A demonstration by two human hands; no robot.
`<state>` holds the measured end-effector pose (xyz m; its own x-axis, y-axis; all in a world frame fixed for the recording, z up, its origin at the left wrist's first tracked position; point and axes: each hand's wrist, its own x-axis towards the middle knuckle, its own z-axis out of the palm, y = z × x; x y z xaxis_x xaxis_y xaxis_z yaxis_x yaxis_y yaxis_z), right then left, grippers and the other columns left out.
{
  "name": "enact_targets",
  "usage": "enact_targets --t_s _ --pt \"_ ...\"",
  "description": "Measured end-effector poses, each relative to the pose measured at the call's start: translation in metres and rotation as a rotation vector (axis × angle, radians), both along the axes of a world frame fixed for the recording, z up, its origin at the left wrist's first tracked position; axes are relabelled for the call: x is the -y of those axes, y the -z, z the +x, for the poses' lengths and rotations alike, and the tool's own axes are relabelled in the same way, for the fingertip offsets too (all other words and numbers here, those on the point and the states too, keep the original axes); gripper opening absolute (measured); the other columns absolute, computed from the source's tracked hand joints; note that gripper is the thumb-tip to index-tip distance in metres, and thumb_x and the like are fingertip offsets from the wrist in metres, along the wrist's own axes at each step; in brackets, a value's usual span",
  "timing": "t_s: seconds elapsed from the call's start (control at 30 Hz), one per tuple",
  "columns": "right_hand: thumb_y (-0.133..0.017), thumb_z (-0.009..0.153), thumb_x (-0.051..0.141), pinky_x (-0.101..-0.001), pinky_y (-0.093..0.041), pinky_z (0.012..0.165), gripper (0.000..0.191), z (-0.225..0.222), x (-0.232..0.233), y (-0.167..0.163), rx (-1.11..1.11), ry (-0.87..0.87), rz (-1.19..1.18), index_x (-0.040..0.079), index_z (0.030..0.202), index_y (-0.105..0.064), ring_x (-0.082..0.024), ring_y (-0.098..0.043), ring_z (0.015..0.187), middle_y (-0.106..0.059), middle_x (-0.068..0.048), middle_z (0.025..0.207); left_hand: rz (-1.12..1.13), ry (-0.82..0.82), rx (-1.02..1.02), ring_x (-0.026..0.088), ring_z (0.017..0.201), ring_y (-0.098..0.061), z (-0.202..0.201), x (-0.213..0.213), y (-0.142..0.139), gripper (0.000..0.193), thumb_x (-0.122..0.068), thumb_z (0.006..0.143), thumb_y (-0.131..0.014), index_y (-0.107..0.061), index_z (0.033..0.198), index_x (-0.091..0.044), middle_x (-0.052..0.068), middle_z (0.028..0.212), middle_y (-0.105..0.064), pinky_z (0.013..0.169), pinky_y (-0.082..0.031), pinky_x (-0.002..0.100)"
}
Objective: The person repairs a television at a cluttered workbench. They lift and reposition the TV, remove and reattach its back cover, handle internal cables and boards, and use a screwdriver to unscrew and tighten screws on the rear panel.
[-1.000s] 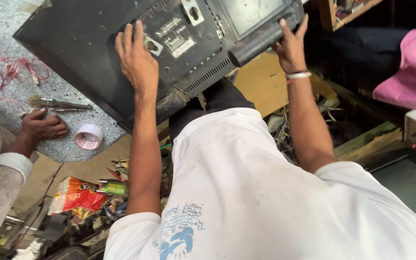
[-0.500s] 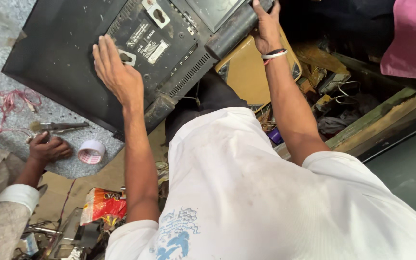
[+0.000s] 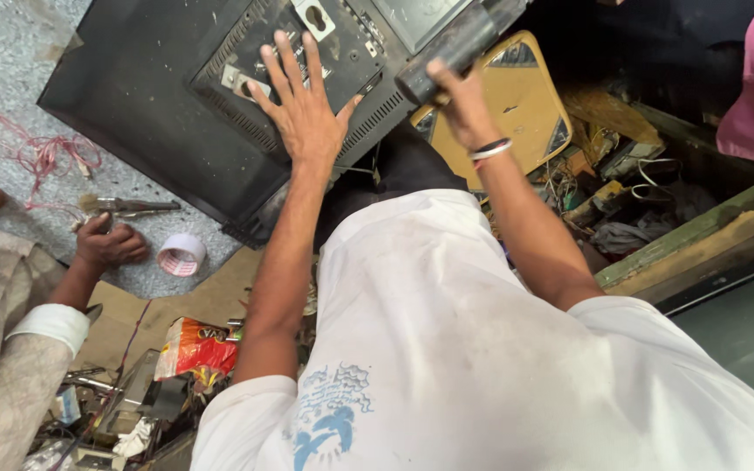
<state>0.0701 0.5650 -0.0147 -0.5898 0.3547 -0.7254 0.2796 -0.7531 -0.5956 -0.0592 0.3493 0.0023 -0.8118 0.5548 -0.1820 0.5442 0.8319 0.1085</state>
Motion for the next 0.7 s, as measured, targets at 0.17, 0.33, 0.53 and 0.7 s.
enact_targets --t_s 0.17,0.33,0.53,0.7 --pt "-0.082 0.094 0.040 -0.0514 -0.058 0.105 0.071 -0.004 0.018 0.006 -0.036 0.022 0.060 0.008 0.145 -0.043 -0.028 -0.063 0.124 -0.062 -0.012 0.133 -0.001 0.053 -0.067 0.042 0.157 -0.005 0.008 0.004 0.013 0.118 -0.081 0.092 -0.067 -0.011 0.170 -0.012 0.022 0.171 -0.002 0.116 -0.010 0.077" --pt "-0.081 0.089 0.043 -0.0509 -0.060 0.100 0.071 -0.002 0.016 0.008 0.011 0.007 0.058 0.012 0.139 -0.042 -0.023 -0.063 0.122 -0.062 -0.008 0.129 0.039 0.021 0.022 0.038 0.159 -0.006 0.018 0.004 0.013 0.114 -0.077 0.093 -0.065 -0.013 0.169 -0.010 0.017 0.172 -0.005 0.121 -0.012 0.070" --pt "-0.084 0.097 0.042 -0.0480 -0.025 0.129 0.106 -0.002 0.023 0.007 0.106 0.059 0.541 0.001 0.159 -0.008 -0.032 -0.033 0.152 -0.032 -0.015 0.160 0.253 0.025 0.030 0.031 0.161 -0.020 0.030 0.036 0.014 0.086 -0.057 0.107 -0.070 -0.030 0.166 -0.008 0.012 0.172 -0.024 0.128 -0.018 0.059" --pt "-0.079 0.110 0.041 -0.0432 -0.017 0.132 0.084 -0.015 0.027 -0.025 -0.048 -0.401 1.483 0.005 0.168 -0.030 -0.033 -0.026 0.161 -0.030 -0.015 0.170 0.540 -0.263 0.082 0.031 0.158 -0.033 0.069 0.117 -0.001 0.067 -0.036 0.108 -0.074 -0.044 0.161 -0.009 0.011 0.168 -0.038 0.128 -0.032 0.049"
